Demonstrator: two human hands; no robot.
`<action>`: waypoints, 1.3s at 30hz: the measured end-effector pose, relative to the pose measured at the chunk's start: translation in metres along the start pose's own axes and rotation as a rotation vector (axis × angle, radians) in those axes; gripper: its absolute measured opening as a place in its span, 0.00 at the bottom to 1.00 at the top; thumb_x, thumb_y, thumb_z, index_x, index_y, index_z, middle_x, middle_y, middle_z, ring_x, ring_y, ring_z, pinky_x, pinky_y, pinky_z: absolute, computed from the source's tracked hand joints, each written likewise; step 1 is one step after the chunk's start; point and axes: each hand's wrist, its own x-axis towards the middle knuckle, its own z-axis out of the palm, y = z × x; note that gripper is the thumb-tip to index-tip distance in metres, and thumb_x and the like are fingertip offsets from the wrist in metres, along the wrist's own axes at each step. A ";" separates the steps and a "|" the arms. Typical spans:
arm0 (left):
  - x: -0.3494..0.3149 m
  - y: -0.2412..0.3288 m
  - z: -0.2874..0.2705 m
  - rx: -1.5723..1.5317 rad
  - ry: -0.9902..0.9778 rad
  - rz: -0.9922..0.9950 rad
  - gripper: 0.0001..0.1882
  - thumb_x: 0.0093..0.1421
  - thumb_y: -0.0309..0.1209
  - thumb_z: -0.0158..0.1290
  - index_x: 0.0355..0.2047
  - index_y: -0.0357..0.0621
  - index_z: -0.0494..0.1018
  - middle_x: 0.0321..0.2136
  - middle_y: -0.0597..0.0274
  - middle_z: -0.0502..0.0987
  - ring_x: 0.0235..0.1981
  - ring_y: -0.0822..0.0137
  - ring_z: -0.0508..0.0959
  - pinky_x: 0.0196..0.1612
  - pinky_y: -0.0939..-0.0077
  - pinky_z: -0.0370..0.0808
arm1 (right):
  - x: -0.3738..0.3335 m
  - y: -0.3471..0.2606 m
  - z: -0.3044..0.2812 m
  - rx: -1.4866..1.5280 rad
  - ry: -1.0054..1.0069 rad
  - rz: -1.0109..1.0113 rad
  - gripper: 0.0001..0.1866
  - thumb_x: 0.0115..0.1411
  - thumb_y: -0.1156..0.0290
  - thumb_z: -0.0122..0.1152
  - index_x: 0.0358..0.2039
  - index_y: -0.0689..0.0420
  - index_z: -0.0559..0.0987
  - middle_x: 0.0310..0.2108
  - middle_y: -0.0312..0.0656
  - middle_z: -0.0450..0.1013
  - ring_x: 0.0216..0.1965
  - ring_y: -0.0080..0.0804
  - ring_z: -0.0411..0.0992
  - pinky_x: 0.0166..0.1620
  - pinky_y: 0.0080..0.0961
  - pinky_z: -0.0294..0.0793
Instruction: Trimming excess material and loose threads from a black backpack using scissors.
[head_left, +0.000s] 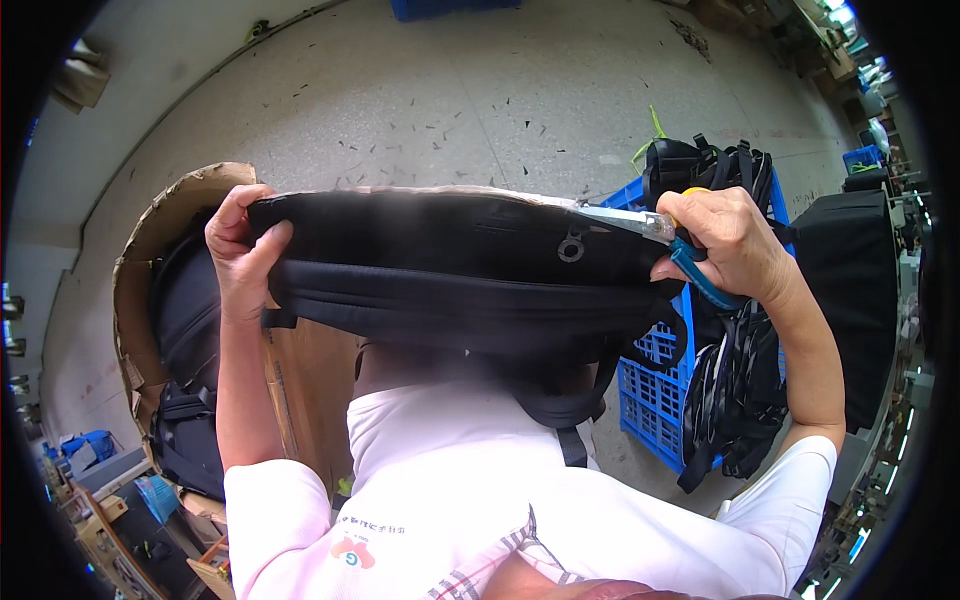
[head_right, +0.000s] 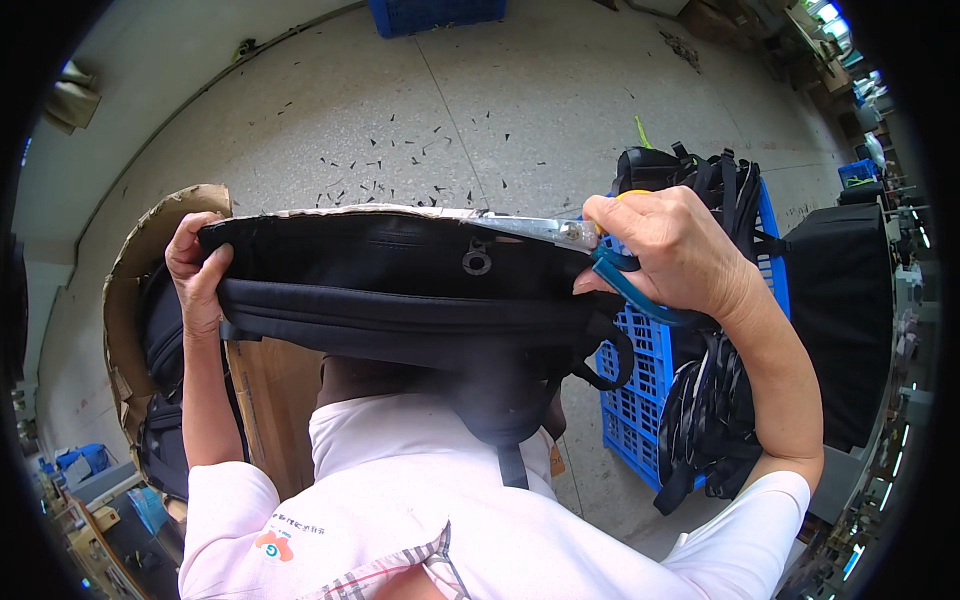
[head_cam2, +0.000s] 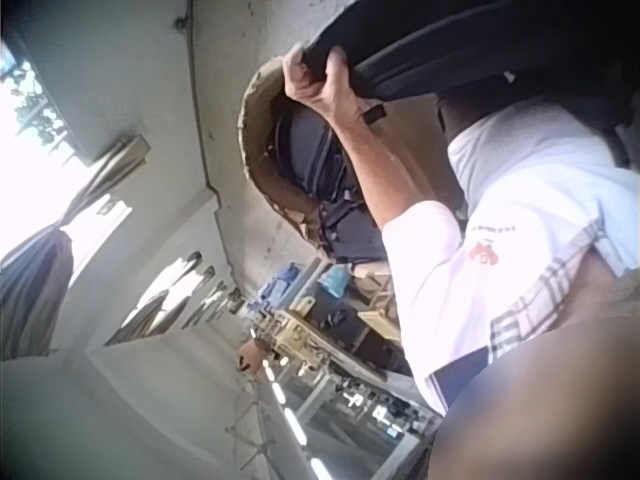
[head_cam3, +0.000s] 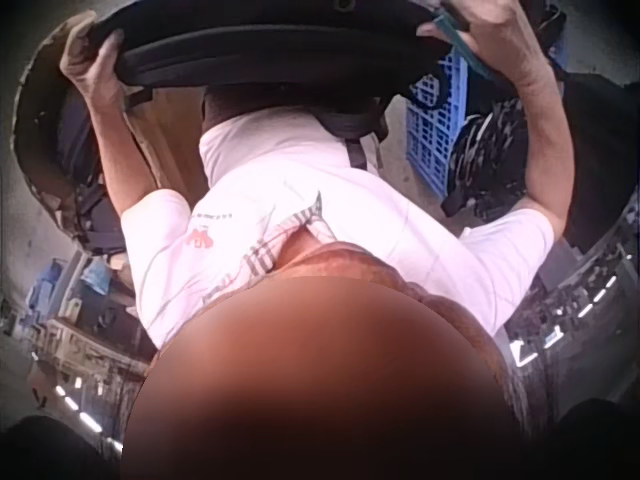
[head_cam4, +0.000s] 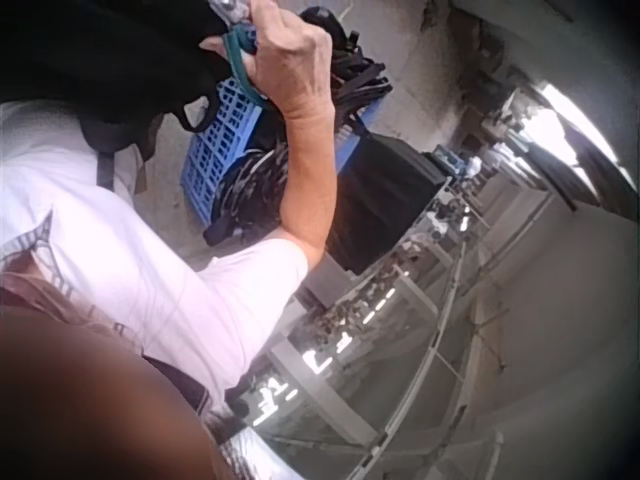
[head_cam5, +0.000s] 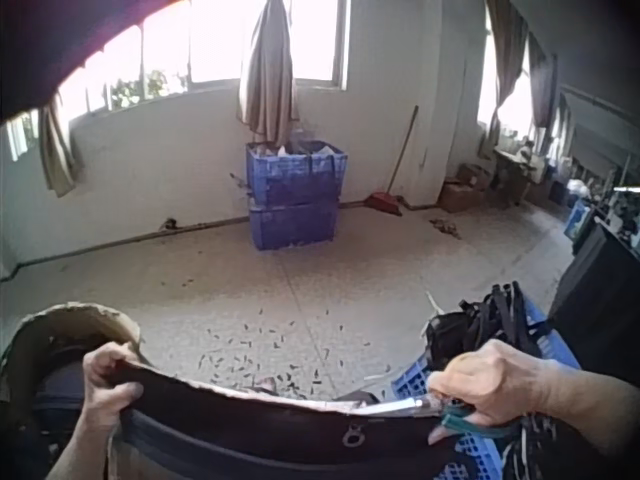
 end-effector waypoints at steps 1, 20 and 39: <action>0.000 0.001 0.001 0.015 0.003 0.005 0.13 0.44 0.16 0.53 0.33 0.38 0.69 0.27 0.71 0.70 0.28 0.81 0.68 0.35 0.90 0.64 | 0.002 -0.001 -0.002 0.000 0.000 -0.003 0.27 0.42 0.48 0.64 0.31 0.59 0.72 0.17 0.40 0.68 0.20 0.32 0.70 0.23 0.22 0.69; -0.004 -0.002 -0.004 -0.001 0.005 0.029 0.13 0.43 0.15 0.52 0.32 0.37 0.70 0.27 0.69 0.71 0.29 0.80 0.69 0.35 0.88 0.65 | 0.024 -0.012 -0.002 -0.041 0.001 -0.030 0.29 0.43 0.44 0.62 0.31 0.58 0.72 0.18 0.41 0.68 0.22 0.34 0.70 0.27 0.25 0.69; -0.008 0.003 -0.003 -0.009 -0.002 0.058 0.13 0.41 0.14 0.52 0.31 0.36 0.70 0.27 0.69 0.70 0.29 0.79 0.68 0.35 0.88 0.64 | 0.037 -0.016 0.005 -0.060 0.049 -0.050 0.28 0.44 0.46 0.63 0.31 0.60 0.73 0.19 0.42 0.70 0.21 0.33 0.71 0.24 0.24 0.70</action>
